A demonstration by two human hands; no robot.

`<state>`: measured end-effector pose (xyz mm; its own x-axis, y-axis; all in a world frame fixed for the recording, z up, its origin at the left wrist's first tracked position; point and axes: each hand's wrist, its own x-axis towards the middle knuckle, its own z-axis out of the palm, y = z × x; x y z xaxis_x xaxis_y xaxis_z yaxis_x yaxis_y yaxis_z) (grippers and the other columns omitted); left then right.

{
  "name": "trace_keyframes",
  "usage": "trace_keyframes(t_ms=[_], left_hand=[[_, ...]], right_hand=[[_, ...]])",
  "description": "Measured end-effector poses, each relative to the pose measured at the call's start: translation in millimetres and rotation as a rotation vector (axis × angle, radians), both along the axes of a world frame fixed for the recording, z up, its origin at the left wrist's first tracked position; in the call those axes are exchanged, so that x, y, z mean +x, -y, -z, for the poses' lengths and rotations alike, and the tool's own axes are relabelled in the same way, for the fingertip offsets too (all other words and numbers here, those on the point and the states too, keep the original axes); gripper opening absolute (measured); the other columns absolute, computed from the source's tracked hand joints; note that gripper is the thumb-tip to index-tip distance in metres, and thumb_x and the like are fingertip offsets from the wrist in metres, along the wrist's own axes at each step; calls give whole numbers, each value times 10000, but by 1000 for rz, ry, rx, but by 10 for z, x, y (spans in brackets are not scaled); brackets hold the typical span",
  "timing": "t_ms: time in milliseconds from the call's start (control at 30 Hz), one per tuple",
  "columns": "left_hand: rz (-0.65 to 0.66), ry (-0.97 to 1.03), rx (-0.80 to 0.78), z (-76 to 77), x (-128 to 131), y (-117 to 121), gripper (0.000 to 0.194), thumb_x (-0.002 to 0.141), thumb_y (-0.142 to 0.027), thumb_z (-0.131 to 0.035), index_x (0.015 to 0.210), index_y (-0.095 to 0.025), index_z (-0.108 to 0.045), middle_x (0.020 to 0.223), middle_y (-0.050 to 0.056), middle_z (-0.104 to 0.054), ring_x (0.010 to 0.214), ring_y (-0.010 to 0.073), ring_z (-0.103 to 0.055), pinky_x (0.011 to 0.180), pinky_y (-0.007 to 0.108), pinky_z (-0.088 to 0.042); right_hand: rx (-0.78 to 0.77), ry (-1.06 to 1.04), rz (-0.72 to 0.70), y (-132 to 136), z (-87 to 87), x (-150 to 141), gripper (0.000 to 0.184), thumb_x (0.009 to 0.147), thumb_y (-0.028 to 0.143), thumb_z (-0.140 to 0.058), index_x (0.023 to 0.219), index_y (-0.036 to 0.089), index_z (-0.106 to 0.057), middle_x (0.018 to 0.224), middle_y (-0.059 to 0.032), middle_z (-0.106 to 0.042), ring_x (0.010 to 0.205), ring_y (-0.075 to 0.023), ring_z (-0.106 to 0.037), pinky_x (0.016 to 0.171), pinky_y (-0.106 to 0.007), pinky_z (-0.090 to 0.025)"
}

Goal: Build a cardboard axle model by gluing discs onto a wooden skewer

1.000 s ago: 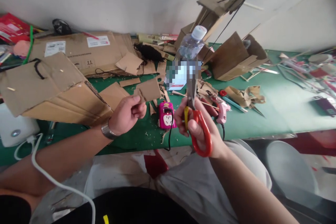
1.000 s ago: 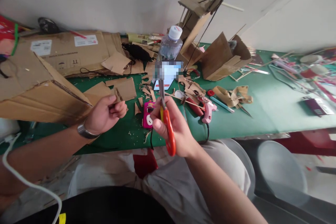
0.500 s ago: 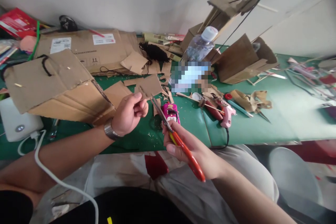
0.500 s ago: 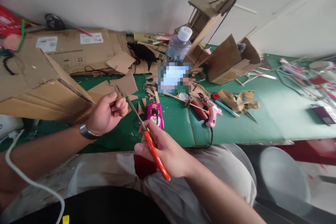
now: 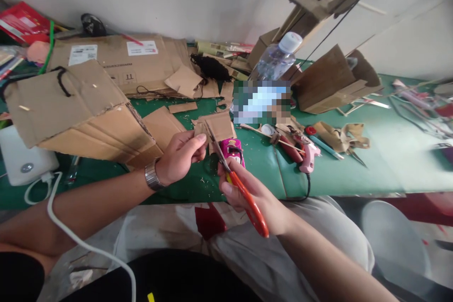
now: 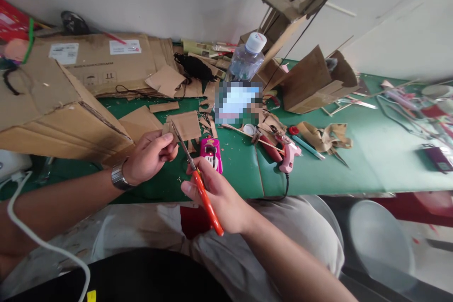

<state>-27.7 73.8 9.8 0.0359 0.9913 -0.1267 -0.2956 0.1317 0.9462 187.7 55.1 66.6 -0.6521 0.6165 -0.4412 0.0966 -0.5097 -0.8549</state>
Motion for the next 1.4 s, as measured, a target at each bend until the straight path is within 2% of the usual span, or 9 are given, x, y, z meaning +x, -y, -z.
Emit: trace_keyframes(t_ms=[100, 300, 533, 733, 967, 1100, 1267, 1400], left_hand=[[-5, -2, -15, -20, 2, -13, 473, 905, -540, -732, 665, -214, -485, 579, -30, -505, 518, 97, -476, 490, 241, -317], [-21, -6, -26, -35, -1, -26, 495, 886, -557, -741, 657, -219, -461, 574, -27, -500, 513, 97, -466, 487, 241, -316], [-34, 1, -27, -55, 2, -25, 486, 872, -546, -750, 642, -218, -474, 563, -28, -483, 507, 100, -467, 486, 248, -307], [-20, 28, -10, -60, 1, -36, 482, 889, -515, -747, 631, -216, -470, 560, -33, -472, 506, 98, -459, 495, 249, -304], [19, 50, 20, -74, -19, -62, 499, 900, -498, -744, 600, -207, -471, 550, -36, -436, 478, 82, -405, 497, 260, -276], [0, 54, 5, -69, -16, -73, 504, 884, -493, -759, 593, -206, -465, 551, -37, -425, 484, 83, -412, 491, 253, -275], [-21, 51, -19, -71, -3, -78, 475, 873, -475, -757, 601, -205, -475, 561, -43, -429, 486, 82, -423, 491, 243, -288], [-15, 50, -24, -84, -3, -76, 465, 873, -471, -744, 598, -207, -477, 555, -43, -431, 483, 83, -420, 490, 243, -289]], right_hand=[[-29, -19, 29, 8, 38, -19, 546, 962, 718, -798, 1078, 258, -527, 783, 91, -423, 584, -83, -284, 486, -246, -219], [-71, -17, 40, 15, 53, -44, 558, 952, 735, -796, 1043, 264, -511, 784, 87, -451, 561, -71, -310, 466, -217, -227], [21, -12, -9, 15, 131, -16, 477, 1037, 692, -713, 1035, 264, -504, 785, 84, -461, 549, -73, -344, 450, -206, -302], [100, 25, -52, -25, 128, 16, 452, 1067, 688, -665, 1034, 258, -530, 789, 80, -452, 561, -81, -380, 481, -215, -361], [198, 78, -65, -70, 121, 37, 460, 1069, 708, -645, 1080, 254, -569, 794, 65, -442, 609, -105, -356, 500, -230, -350], [193, 73, -59, -59, 136, -1, 458, 1092, 684, -625, 992, 248, -525, 780, 73, -427, 601, -88, -370, 498, -210, -359], [160, 144, -78, -43, 115, -31, 513, 1064, 763, -596, 1029, 259, -504, 710, 103, -457, 492, -68, -437, 435, -194, -389], [95, 147, -77, -15, 90, -56, 540, 1039, 798, -599, 1066, 270, -491, 651, 129, -439, 407, -67, -413, 361, -186, -368]])
